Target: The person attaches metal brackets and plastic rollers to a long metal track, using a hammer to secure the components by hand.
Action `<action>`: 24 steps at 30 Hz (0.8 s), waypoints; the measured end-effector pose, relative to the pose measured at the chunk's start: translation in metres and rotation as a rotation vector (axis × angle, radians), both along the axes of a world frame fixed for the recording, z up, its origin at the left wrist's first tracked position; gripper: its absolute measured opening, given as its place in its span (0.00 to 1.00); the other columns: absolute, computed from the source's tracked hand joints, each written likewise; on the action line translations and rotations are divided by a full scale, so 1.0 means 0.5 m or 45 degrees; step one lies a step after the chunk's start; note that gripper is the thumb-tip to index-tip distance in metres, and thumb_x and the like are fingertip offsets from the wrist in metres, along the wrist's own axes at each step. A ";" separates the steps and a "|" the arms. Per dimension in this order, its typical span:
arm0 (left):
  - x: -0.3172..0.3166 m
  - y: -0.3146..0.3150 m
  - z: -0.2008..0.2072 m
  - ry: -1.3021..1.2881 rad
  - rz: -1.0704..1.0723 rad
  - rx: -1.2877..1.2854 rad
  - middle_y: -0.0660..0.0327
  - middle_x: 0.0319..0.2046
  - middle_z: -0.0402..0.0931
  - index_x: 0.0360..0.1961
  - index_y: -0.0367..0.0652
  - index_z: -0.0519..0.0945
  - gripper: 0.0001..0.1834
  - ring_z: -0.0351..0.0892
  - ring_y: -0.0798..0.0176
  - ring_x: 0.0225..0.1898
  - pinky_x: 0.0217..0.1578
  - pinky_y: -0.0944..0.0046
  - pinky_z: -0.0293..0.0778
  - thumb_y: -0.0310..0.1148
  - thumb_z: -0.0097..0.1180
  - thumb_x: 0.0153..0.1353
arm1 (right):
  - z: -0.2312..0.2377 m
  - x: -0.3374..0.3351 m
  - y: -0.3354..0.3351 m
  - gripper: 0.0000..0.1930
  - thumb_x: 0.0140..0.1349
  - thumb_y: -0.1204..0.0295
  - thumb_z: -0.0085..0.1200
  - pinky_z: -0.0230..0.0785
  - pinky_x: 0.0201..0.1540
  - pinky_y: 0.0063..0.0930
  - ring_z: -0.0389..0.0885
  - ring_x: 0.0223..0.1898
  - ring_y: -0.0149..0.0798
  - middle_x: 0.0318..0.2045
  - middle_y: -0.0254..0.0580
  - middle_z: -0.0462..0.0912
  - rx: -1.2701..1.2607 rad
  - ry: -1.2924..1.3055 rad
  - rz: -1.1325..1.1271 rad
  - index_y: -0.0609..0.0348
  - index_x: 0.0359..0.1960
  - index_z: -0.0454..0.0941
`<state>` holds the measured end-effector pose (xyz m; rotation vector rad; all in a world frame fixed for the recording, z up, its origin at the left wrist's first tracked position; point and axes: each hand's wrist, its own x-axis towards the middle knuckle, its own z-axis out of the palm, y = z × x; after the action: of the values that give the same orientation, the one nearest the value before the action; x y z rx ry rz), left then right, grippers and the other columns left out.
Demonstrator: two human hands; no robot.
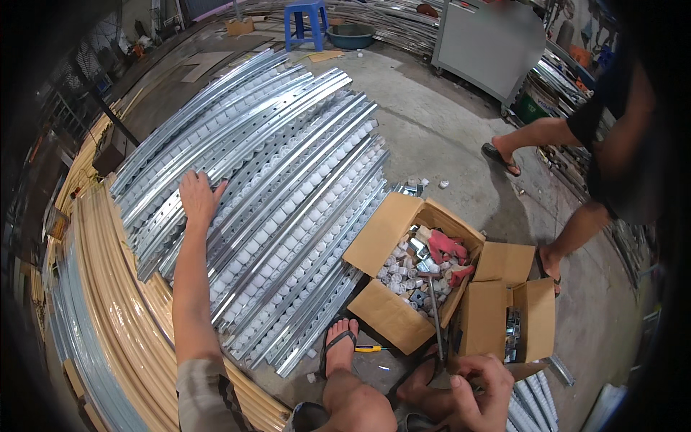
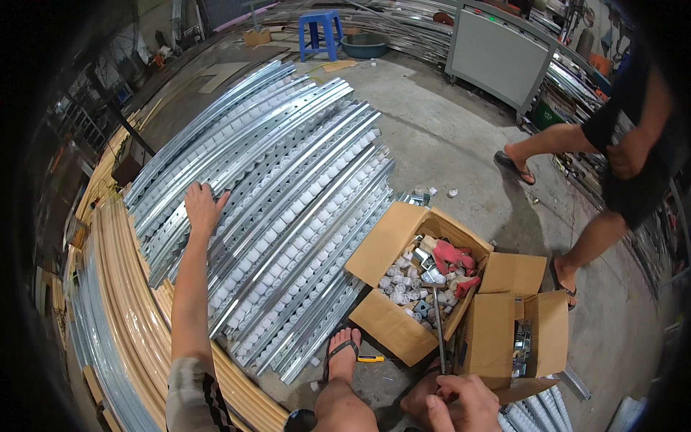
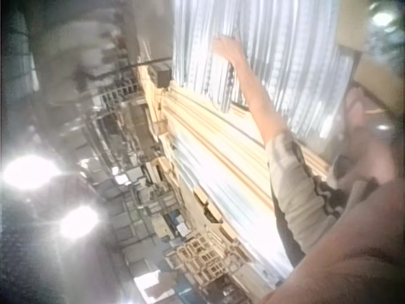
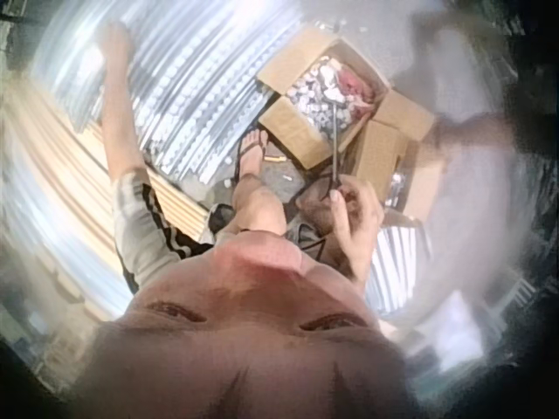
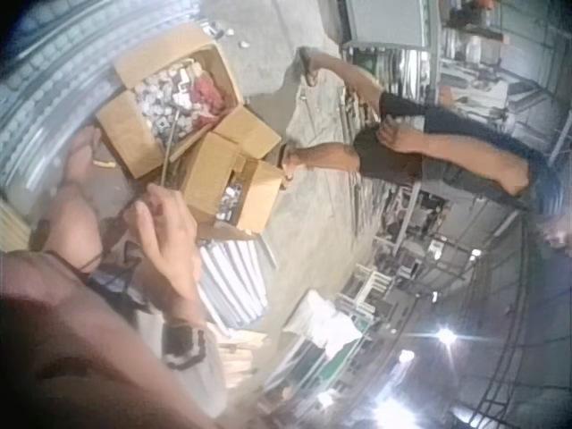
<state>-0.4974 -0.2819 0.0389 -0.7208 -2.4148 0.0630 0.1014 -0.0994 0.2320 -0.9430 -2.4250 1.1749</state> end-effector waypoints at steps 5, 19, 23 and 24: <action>-0.004 -0.013 -0.023 0.067 0.029 0.035 0.52 0.36 0.74 0.35 0.38 0.75 0.30 0.75 0.47 0.41 0.40 0.50 0.73 0.59 0.64 0.58 | -0.044 0.037 0.061 0.09 0.56 0.75 0.60 0.70 0.36 0.27 0.77 0.29 0.37 0.28 0.43 0.78 0.125 0.173 -0.039 0.67 0.37 0.78; 0.493 -0.226 0.012 -1.428 0.153 0.522 0.65 0.20 0.73 0.30 0.35 0.78 0.28 0.67 0.70 0.21 0.22 0.65 0.62 0.55 0.60 0.65 | -0.561 0.085 0.219 0.13 0.64 0.68 0.61 0.75 0.37 0.38 0.82 0.32 0.48 0.34 0.51 0.79 -0.053 -0.069 -0.433 0.66 0.42 0.78; 0.667 -0.301 -0.131 -1.956 0.238 0.332 0.64 0.21 0.75 0.32 0.32 0.82 0.25 0.71 0.71 0.23 0.23 0.64 0.65 0.50 0.61 0.64 | -0.675 0.063 0.207 0.16 0.62 0.65 0.62 0.76 0.43 0.45 0.80 0.41 0.57 0.40 0.53 0.76 0.162 -0.332 -0.284 0.65 0.44 0.77; 0.690 -0.331 -0.189 -2.041 0.236 0.252 0.64 0.20 0.75 0.32 0.33 0.82 0.25 0.71 0.72 0.23 0.23 0.65 0.65 0.50 0.61 0.65 | -0.685 0.066 0.206 0.16 0.61 0.66 0.63 0.76 0.44 0.45 0.80 0.42 0.57 0.40 0.53 0.75 0.232 -0.387 -0.283 0.64 0.45 0.77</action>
<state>-0.1525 -0.4476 -0.0557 -0.4503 -3.8487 -1.0347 0.1345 0.0035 -0.1105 -1.3727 -2.5152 0.7662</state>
